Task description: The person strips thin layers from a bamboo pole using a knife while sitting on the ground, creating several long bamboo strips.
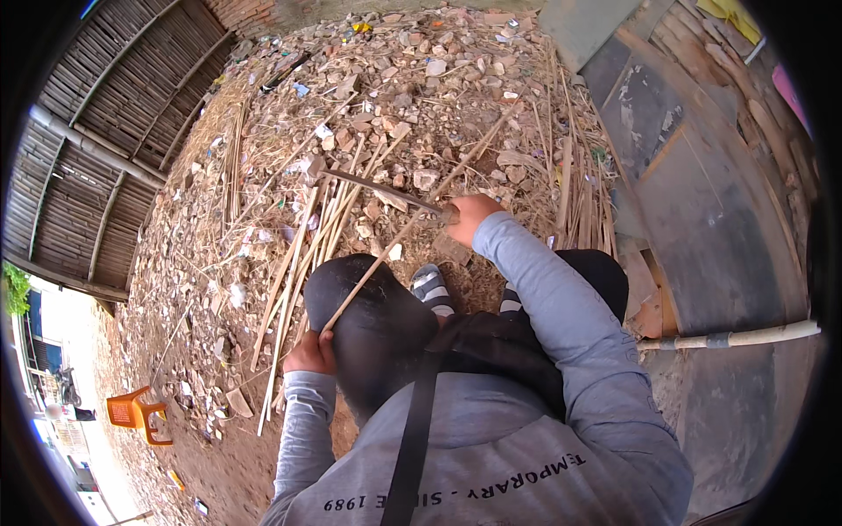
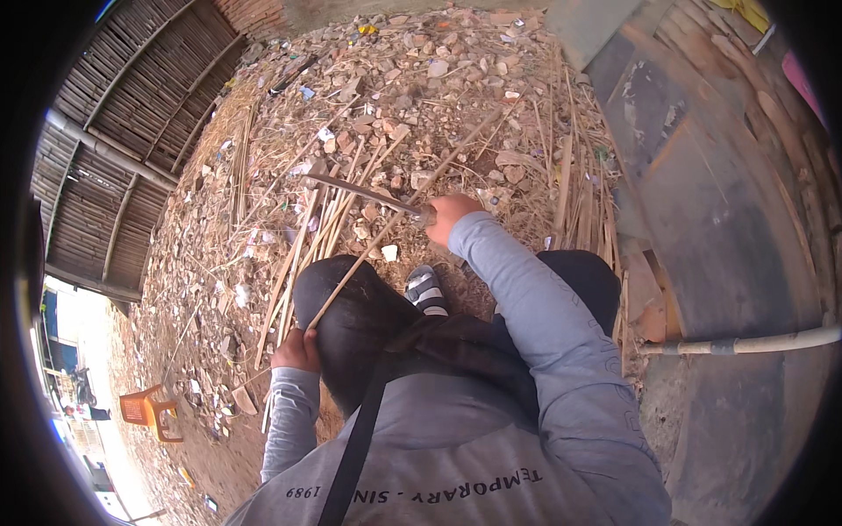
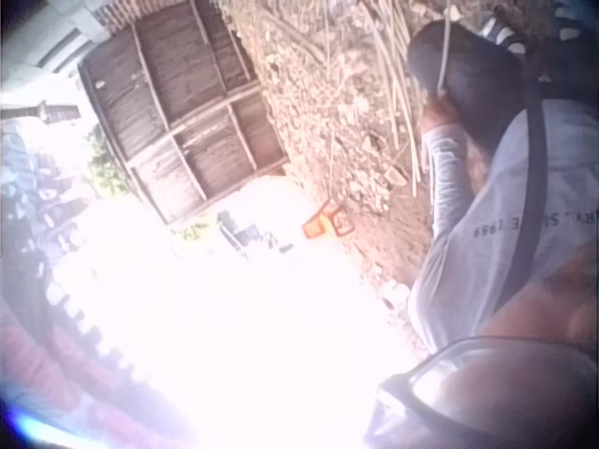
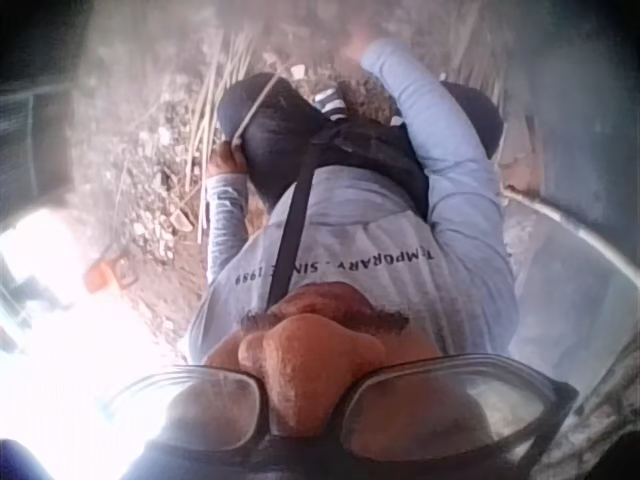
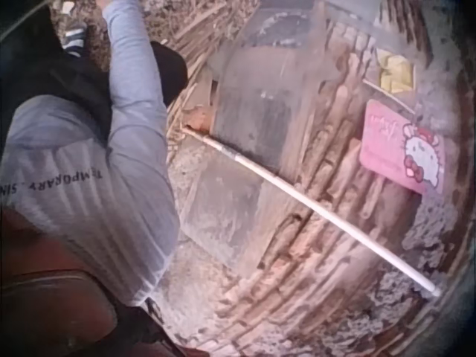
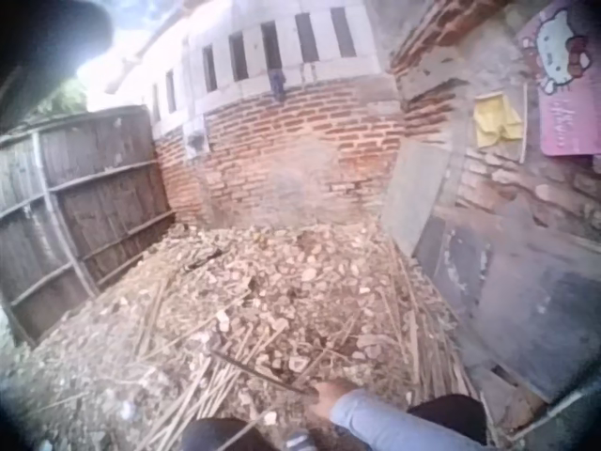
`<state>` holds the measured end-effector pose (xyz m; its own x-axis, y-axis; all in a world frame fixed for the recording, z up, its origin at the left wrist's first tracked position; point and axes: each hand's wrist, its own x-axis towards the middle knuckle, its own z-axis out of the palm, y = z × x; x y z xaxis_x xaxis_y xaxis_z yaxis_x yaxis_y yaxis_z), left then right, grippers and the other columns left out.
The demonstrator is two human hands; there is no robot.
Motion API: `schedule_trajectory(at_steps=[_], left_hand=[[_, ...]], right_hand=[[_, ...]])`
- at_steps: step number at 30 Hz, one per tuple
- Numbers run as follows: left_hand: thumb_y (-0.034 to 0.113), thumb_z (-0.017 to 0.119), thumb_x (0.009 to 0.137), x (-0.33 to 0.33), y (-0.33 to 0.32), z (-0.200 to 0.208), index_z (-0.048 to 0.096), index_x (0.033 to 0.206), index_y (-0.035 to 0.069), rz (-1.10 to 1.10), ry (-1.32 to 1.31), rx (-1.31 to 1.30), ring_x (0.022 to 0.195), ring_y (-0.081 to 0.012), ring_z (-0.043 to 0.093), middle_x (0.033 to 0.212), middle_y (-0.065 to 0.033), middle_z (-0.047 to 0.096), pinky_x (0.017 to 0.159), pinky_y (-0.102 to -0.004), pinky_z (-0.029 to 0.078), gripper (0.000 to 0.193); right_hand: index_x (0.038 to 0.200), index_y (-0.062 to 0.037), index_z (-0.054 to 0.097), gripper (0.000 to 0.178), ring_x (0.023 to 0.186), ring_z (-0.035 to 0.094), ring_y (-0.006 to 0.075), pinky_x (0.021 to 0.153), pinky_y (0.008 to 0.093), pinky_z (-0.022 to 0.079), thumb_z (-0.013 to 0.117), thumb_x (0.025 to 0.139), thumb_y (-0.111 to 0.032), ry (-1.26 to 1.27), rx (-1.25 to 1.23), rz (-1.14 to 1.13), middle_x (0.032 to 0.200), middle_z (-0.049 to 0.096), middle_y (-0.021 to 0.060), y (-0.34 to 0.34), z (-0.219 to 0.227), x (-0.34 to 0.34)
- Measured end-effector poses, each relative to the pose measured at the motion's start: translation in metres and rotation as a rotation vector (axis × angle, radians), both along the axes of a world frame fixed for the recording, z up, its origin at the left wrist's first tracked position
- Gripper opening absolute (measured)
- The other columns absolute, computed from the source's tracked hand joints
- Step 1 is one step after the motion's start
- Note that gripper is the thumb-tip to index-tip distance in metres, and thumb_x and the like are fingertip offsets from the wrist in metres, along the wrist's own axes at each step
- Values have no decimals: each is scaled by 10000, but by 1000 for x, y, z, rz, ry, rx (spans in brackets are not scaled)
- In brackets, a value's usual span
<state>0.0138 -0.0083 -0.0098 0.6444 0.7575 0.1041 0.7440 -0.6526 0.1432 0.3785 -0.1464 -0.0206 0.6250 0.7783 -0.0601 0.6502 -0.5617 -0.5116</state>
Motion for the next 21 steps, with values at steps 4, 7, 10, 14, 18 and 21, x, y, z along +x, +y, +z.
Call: schedule_trajectory(at_steps=[4, 7, 10, 14, 18, 21], left_hand=[[445, 461, 928, -6, 5, -15, 562, 787, 90, -22, -74, 7, 607, -427, 593, 659, -199, 614, 545, -537, 452, 395], [442, 466, 927, -6, 3, -12, 555, 782, 86, -27, -78, 17, 598, -428, 589, 653, -200, 611, 544, -536, 451, 394], [439, 469, 926, -2, 0, -4, 551, 779, 88, -8, -25, 22, 591, -424, 590, 639, -197, 607, 544, -533, 453, 389], [434, 469, 927, 0, 0, -3, 551, 776, 88, 12, -1, 33, 587, -418, 595, 630, -193, 605, 540, -526, 456, 386], [420, 473, 927, -2, 2, -10, 550, 765, 87, -5, -46, 42, 586, -416, 596, 635, -195, 606, 535, -523, 457, 379], [410, 476, 927, -3, 2, -15, 550, 759, 85, -23, -84, 37, 586, -420, 592, 639, -200, 604, 535, -526, 454, 373]], right_hand=[[921, -83, 661, 320, 841, 638, 353, 772, 424, 513, 678, 695, -309, -23, 68, 104, 857, 667, 166, -1, 17, -19], [909, -98, 664, 285, 804, 639, 355, 750, 424, 518, 676, 707, -300, -16, -25, 152, 828, 664, 159, -2, 21, -20], [934, -79, 663, 301, 817, 646, 348, 754, 419, 520, 669, 719, -290, 47, -40, 67, 857, 674, 161, -4, 10, -1], [982, -49, 659, 371, 862, 646, 347, 789, 409, 516, 671, 706, -296, 94, -16, -66, 941, 677, 173, -3, 2, 11], [969, -45, 657, 369, 858, 649, 344, 798, 407, 517, 677, 698, -295, 34, 87, -52, 929, 675, 175, -4, 7, 4], [937, -50, 655, 344, 848, 648, 345, 796, 413, 517, 677, 697, -295, 44, 83, 18, 894, 673, 173, -4, 17, -8]])
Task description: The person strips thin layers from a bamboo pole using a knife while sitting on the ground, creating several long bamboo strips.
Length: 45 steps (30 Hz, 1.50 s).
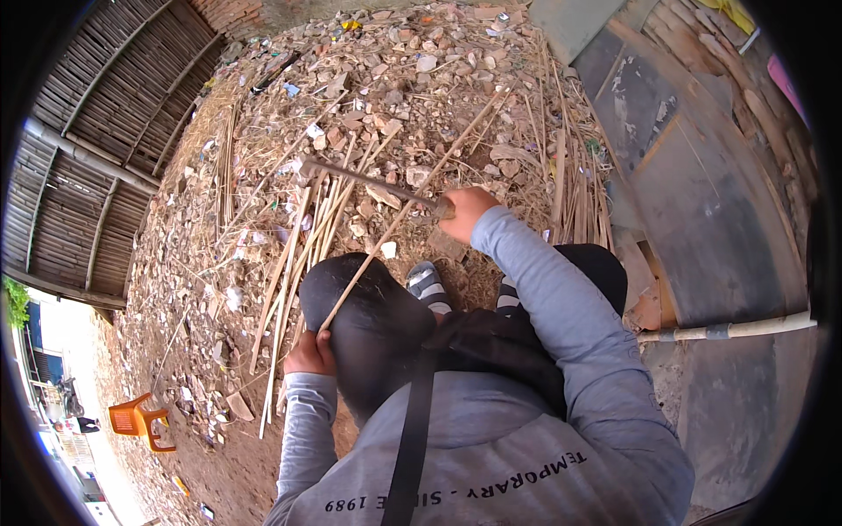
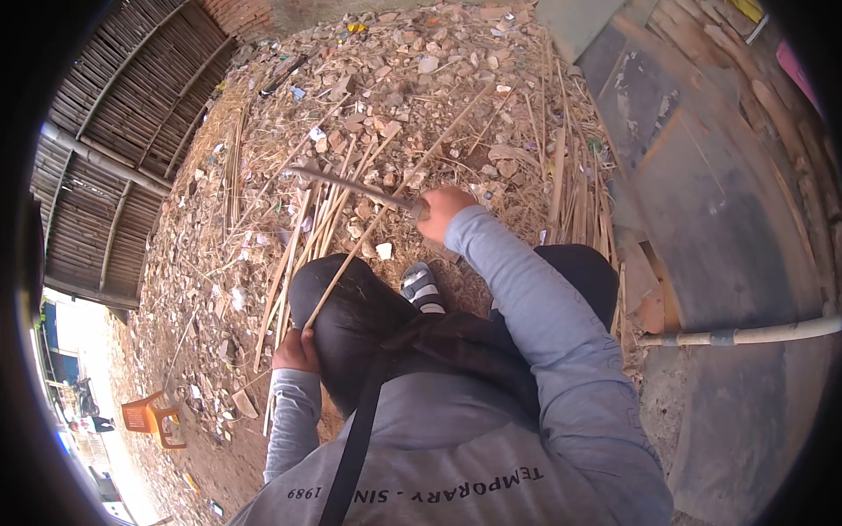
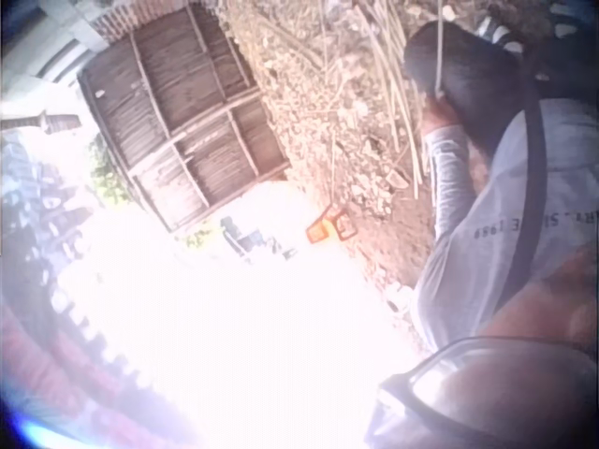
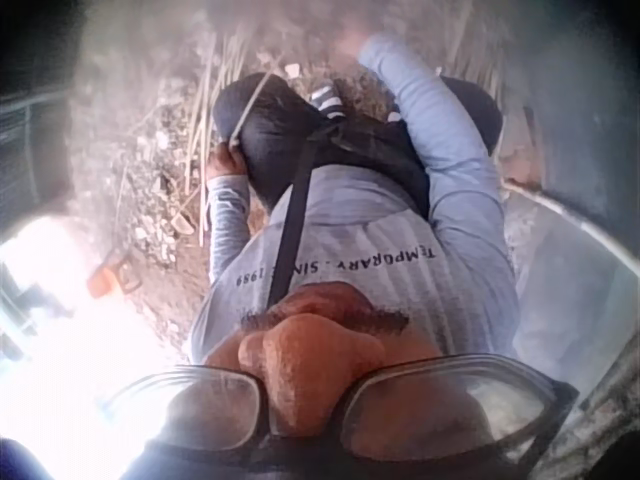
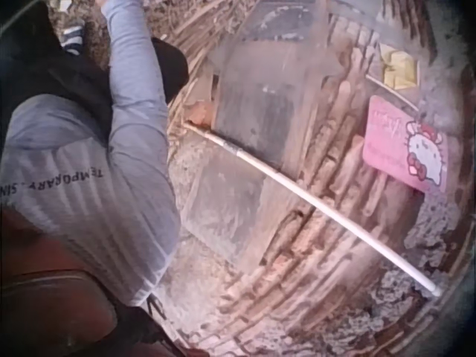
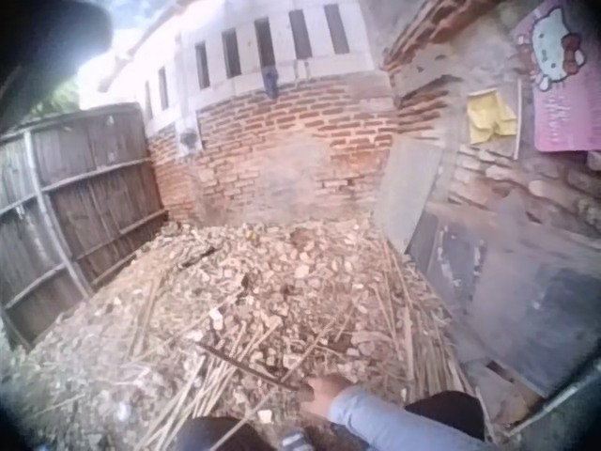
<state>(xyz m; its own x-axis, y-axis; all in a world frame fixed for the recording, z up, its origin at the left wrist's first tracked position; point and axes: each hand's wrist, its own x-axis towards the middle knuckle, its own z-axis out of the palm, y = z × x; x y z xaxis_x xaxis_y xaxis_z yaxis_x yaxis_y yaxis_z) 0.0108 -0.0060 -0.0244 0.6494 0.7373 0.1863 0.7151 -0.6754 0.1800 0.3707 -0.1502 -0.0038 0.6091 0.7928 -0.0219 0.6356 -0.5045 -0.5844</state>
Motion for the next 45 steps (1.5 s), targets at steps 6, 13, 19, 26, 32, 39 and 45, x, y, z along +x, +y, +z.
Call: schedule_trajectory(at_steps=[6, 13, 19, 26, 32, 39, 45], left_hand=[[417, 473, 928, 1, -3, 6, 547, 758, 84, 5, -1, -16, 585, -429, 583, 640, -205, 600, 527, -532, 443, 381], [434, 475, 925, 4, -4, 14, 547, 762, 91, 34, 78, 20, 577, -421, 586, 626, -189, 603, 528, -534, 445, 387], [429, 480, 923, 5, -2, 11, 549, 767, 94, 18, 54, 16, 598, -417, 593, 648, -187, 609, 537, -535, 447, 376], [426, 488, 922, 3, -2, 10, 547, 759, 88, -10, -9, -14, 601, -417, 587, 656, -186, 608, 536, -533, 442, 380], [429, 492, 922, 5, -5, 14, 552, 759, 91, 10, 31, 10, 578, -412, 585, 645, -174, 609, 520, -521, 444, 380], [432, 488, 924, 6, -5, 17, 556, 759, 97, 3, 13, 19, 581, -408, 591, 639, -173, 609, 524, -518, 451, 379], [437, 481, 923, 4, -1, 7, 555, 766, 98, -4, -6, 2, 588, -416, 589, 638, -184, 606, 530, -530, 444, 382]], right_hand=[[889, -105, 660, 270, 820, 642, 352, 760, 422, 518, 668, 709, -306, -42, -95, 168, 839, 668, 148, 8, -2, -13], [952, -95, 682, 324, 848, 644, 335, 772, 392, 520, 680, 694, -290, 35, -98, -43, 891, 678, 160, 5, -23, 15], [985, -47, 672, 391, 869, 647, 336, 794, 393, 517, 677, 677, -288, 98, -41, -45, 905, 674, 183, -2, -11, 12], [1046, -49, 659, 446, 899, 638, 356, 834, 411, 508, 675, 676, -297, -48, -54, 86, 943, 668, 196, -1, 2, 0], [951, -113, 685, 314, 902, 636, 338, 819, 418, 514, 659, 709, -311, -74, -74, 69, 933, 673, 153, 3, -13, 5], [995, -103, 676, 348, 903, 638, 340, 824, 406, 512, 659, 712, -304, -22, -103, 3, 945, 672, 165, 0, -13, 15], [1033, -68, 668, 405, 882, 645, 342, 814, 387, 518, 685, 690, -284, -2, -62, -47, 934, 675, 176, -6, 0, 14]])
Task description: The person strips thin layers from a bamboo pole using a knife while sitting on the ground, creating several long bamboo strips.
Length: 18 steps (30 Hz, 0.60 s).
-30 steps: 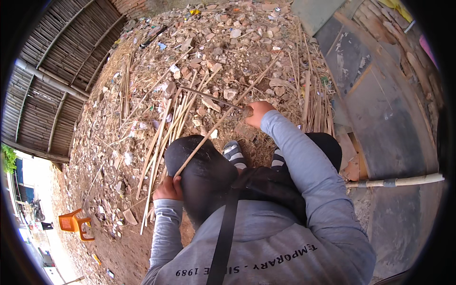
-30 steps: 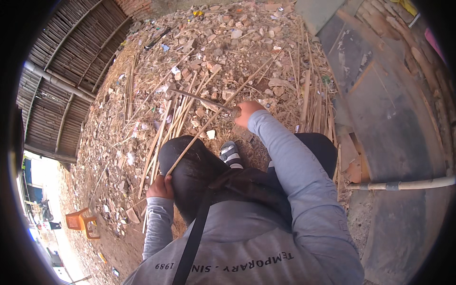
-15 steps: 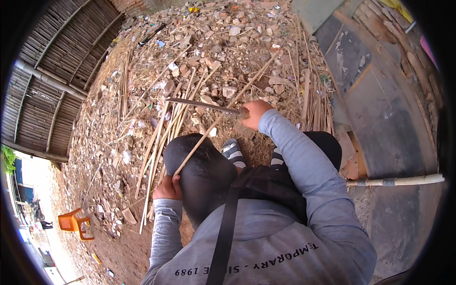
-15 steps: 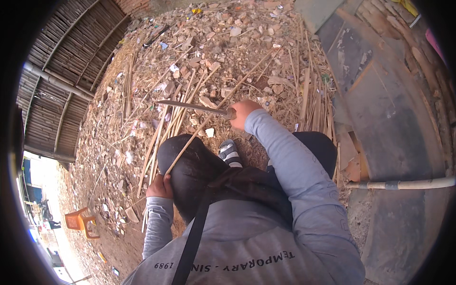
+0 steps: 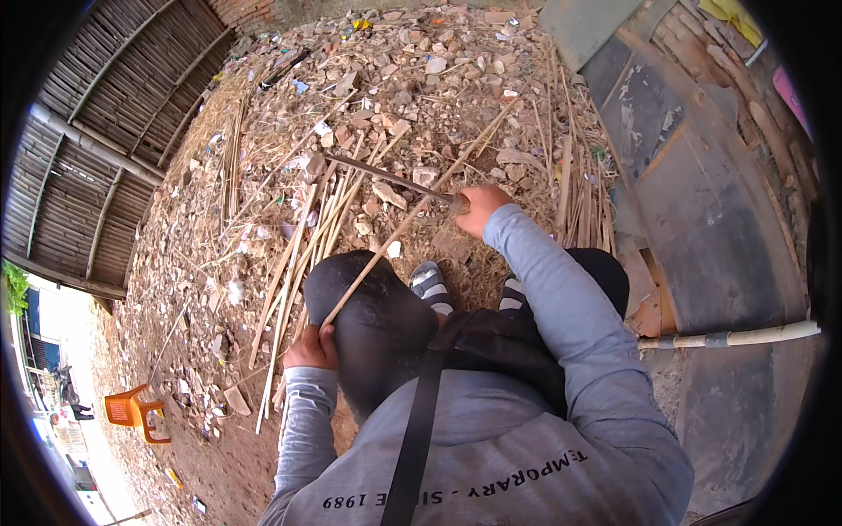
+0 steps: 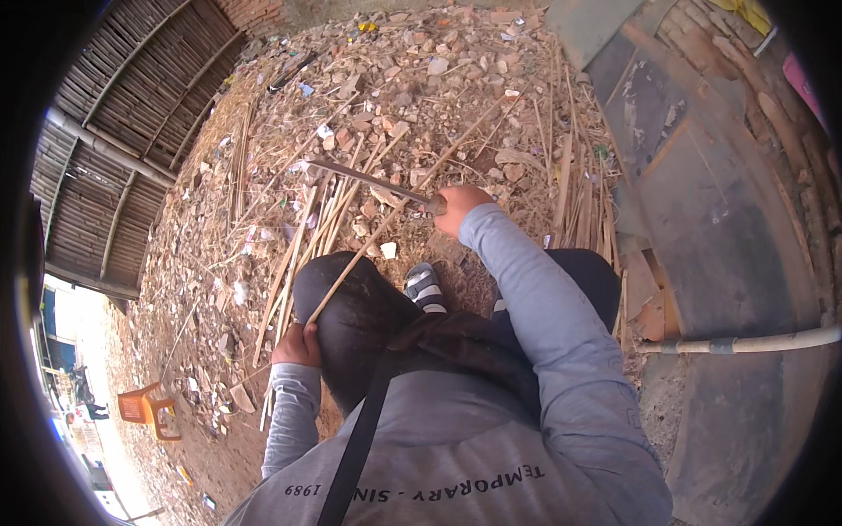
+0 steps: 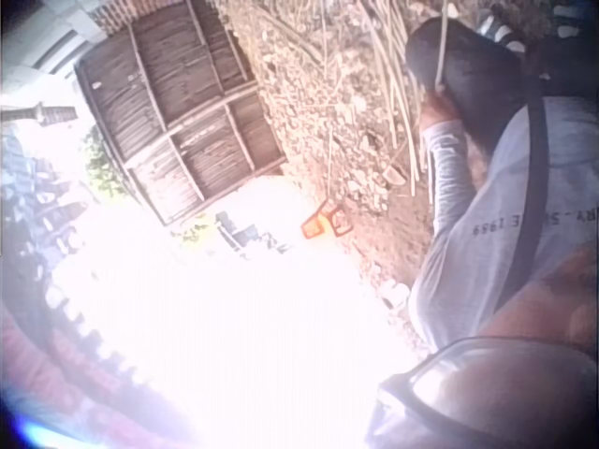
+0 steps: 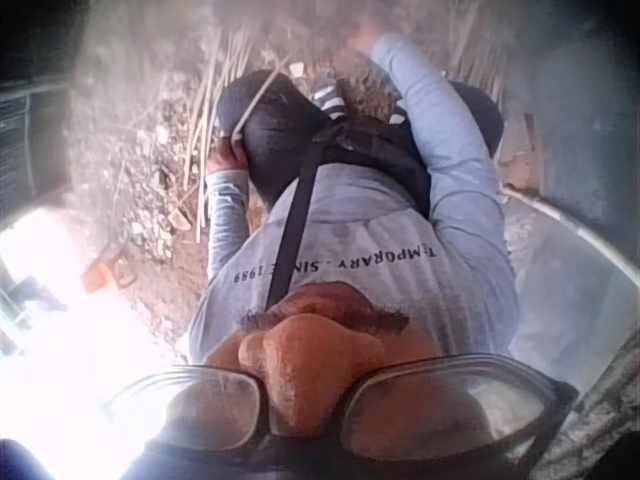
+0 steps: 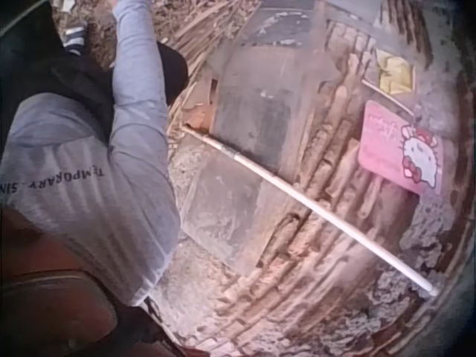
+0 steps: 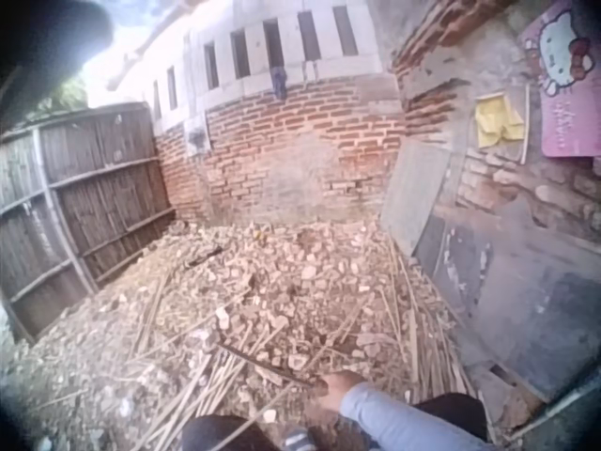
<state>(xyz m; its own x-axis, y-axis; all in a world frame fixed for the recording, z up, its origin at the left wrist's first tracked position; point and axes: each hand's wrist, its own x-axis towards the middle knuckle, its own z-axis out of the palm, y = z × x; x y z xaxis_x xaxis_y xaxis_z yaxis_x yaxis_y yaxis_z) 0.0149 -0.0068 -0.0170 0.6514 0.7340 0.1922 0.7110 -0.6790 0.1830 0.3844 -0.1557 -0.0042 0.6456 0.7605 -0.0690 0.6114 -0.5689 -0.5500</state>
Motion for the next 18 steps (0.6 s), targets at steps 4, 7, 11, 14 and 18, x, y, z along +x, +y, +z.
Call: schedule_trajectory(at_steps=[4, 7, 11, 14, 18], left_hand=[[441, 477, 923, -1, 1, -4, 551, 769, 99, 5, -19, -20, 585, -423, 586, 634, -194, 602, 525, -534, 438, 382], [439, 479, 923, -3, 1, -6, 548, 764, 98, 7, -24, -3, 579, -426, 583, 628, -196, 599, 519, -536, 435, 382], [423, 483, 925, 2, -4, 6, 549, 773, 91, 26, 26, -24, 601, -429, 584, 650, -200, 602, 537, -535, 436, 371], [406, 485, 928, 4, -6, 10, 550, 786, 83, 42, 49, -37, 627, -432, 586, 675, -200, 607, 559, -533, 438, 358], [425, 493, 919, 1, -2, -3, 554, 767, 96, 5, -35, 9, 575, -423, 580, 635, -183, 602, 517, -534, 436, 367]], right_hand=[[1017, -67, 671, 384, 876, 646, 345, 800, 393, 519, 678, 697, -279, -20, 41, 66, 916, 673, 184, 2, 8, -8], [997, -61, 670, 370, 875, 646, 347, 798, 401, 517, 673, 697, -278, -54, 4, 99, 905, 671, 187, 4, 3, -5], [968, -47, 664, 363, 867, 646, 348, 800, 411, 515, 673, 692, -283, -79, -37, 72, 893, 670, 187, 5, -9, -1], [956, -54, 663, 357, 854, 643, 354, 793, 417, 515, 673, 688, -289, -66, -13, 36, 882, 669, 183, 6, -12, 0], [960, -74, 668, 347, 839, 641, 356, 786, 421, 516, 673, 685, -287, -68, 22, 46, 876, 670, 178, 5, -5, -4]])
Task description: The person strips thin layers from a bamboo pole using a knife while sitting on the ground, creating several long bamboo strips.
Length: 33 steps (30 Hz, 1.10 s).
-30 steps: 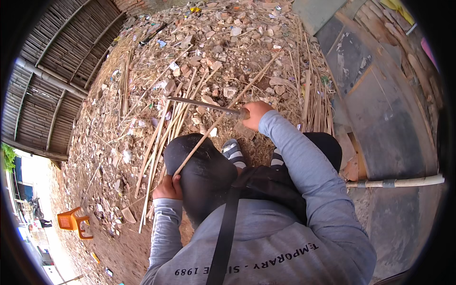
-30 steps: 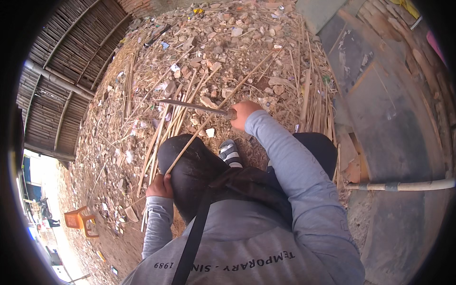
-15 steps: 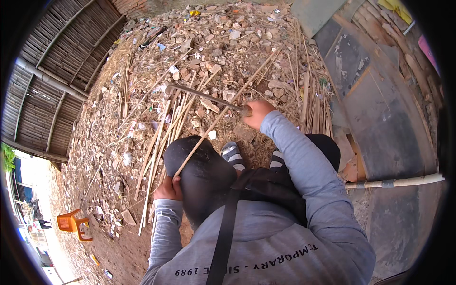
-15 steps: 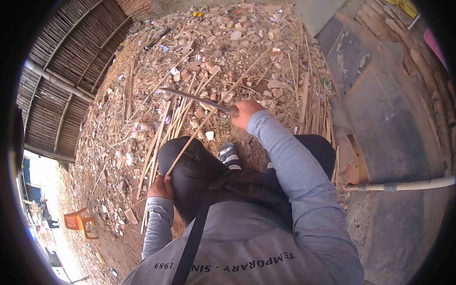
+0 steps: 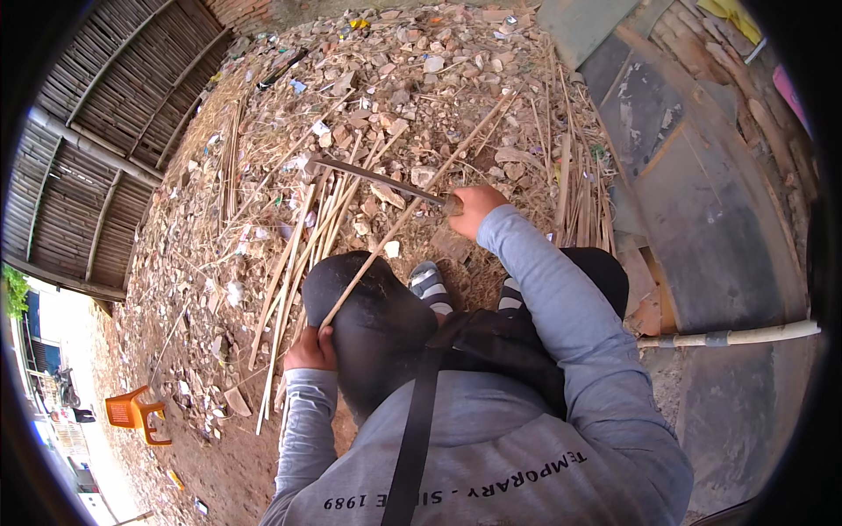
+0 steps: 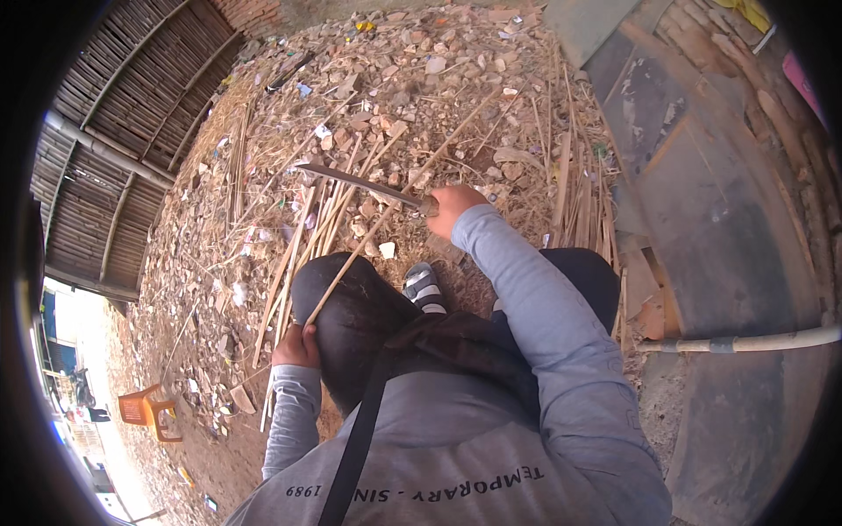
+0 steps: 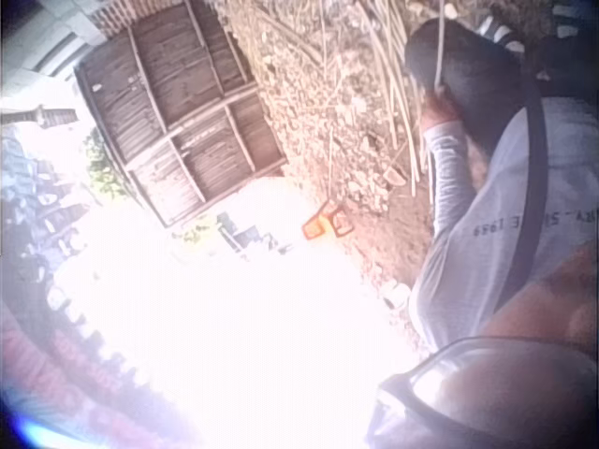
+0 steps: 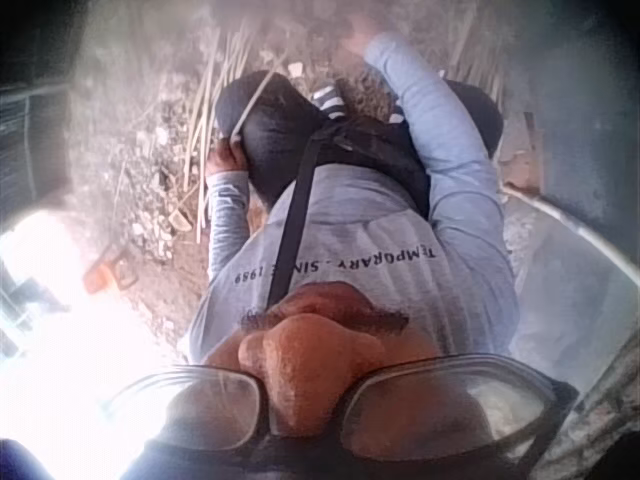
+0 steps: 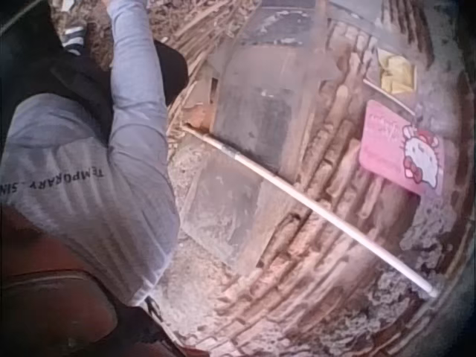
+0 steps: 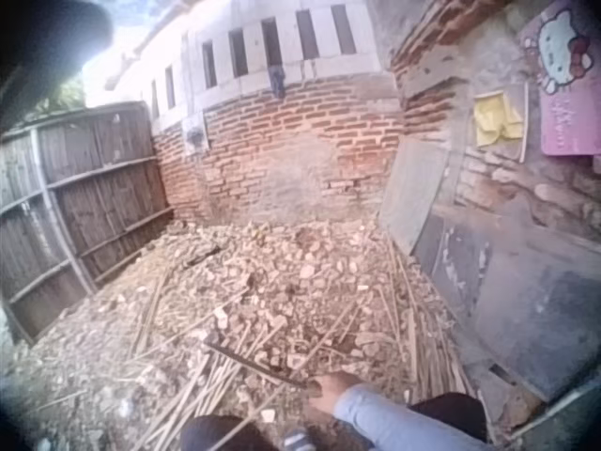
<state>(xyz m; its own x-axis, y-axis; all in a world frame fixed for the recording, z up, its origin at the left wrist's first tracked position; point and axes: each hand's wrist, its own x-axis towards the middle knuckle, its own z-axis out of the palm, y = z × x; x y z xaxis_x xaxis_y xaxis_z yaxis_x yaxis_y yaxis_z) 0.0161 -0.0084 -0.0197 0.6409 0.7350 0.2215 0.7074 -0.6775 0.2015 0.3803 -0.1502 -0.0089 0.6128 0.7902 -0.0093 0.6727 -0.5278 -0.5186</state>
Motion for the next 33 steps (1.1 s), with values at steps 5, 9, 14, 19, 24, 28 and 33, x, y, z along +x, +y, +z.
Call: schedule_trajectory(at_steps=[5, 9, 14, 19, 24, 28, 33], left_hand=[[419, 494, 921, -2, 1, -2, 559, 775, 97, -6, -25, -5, 577, -423, 578, 631, -184, 597, 516, -531, 434, 359], [420, 494, 922, 2, -2, 2, 559, 784, 95, -15, -9, -9, 579, -424, 579, 632, -185, 598, 518, -529, 434, 359], [426, 491, 924, -3, 4, -4, 557, 795, 97, -25, -4, 7, 578, -423, 582, 629, -184, 599, 517, -526, 437, 359], [428, 490, 925, -3, 0, 1, 556, 804, 99, 13, 65, 12, 578, -419, 587, 641, -187, 604, 514, -525, 441, 356], [423, 491, 925, -2, 2, 3, 556, 803, 99, 11, 64, 10, 576, -417, 588, 639, -189, 603, 513, -526, 443, 352], [422, 493, 924, -8, 5, -9, 562, 804, 101, -13, -6, 25, 575, -414, 588, 634, -189, 601, 512, -526, 444, 350], [443, 498, 921, -2, 4, 1, 557, 783, 106, 12, 120, 42, 561, -406, 588, 616, -187, 595, 500, -522, 445, 368]], right_hand=[[942, -80, 670, 316, 824, 644, 348, 772, 419, 520, 680, 696, -277, -63, -20, 72, 862, 671, 164, -3, 15, -5], [926, -86, 667, 294, 818, 644, 349, 768, 422, 520, 686, 708, -282, 46, -9, -99, 853, 671, 155, -9, 5, 14], [943, -92, 664, 297, 821, 642, 351, 763, 423, 520, 674, 719, -286, -64, -9, -27, 860, 667, 161, -1, 15, -10], [977, -102, 665, 319, 840, 634, 363, 775, 428, 517, 657, 699, -260, 43, -54, -81, 876, 664, 176, -2, 5, 3], [961, -106, 675, 285, 856, 641, 354, 789, 430, 516, 653, 717, -251, 38, -51, -110, 891, 669, 172, -6, 19, 4], [977, -113, 674, 240, 878, 637, 356, 813, 432, 508, 614, 785, -245, 10, -72, -10, 919, 670, 166, -10, 21, -10], [1011, -114, 672, 260, 886, 644, 338, 824, 411, 508, 610, 808, -264, 94, -110, -250, 920, 676, 154, -17, 5, 31]])
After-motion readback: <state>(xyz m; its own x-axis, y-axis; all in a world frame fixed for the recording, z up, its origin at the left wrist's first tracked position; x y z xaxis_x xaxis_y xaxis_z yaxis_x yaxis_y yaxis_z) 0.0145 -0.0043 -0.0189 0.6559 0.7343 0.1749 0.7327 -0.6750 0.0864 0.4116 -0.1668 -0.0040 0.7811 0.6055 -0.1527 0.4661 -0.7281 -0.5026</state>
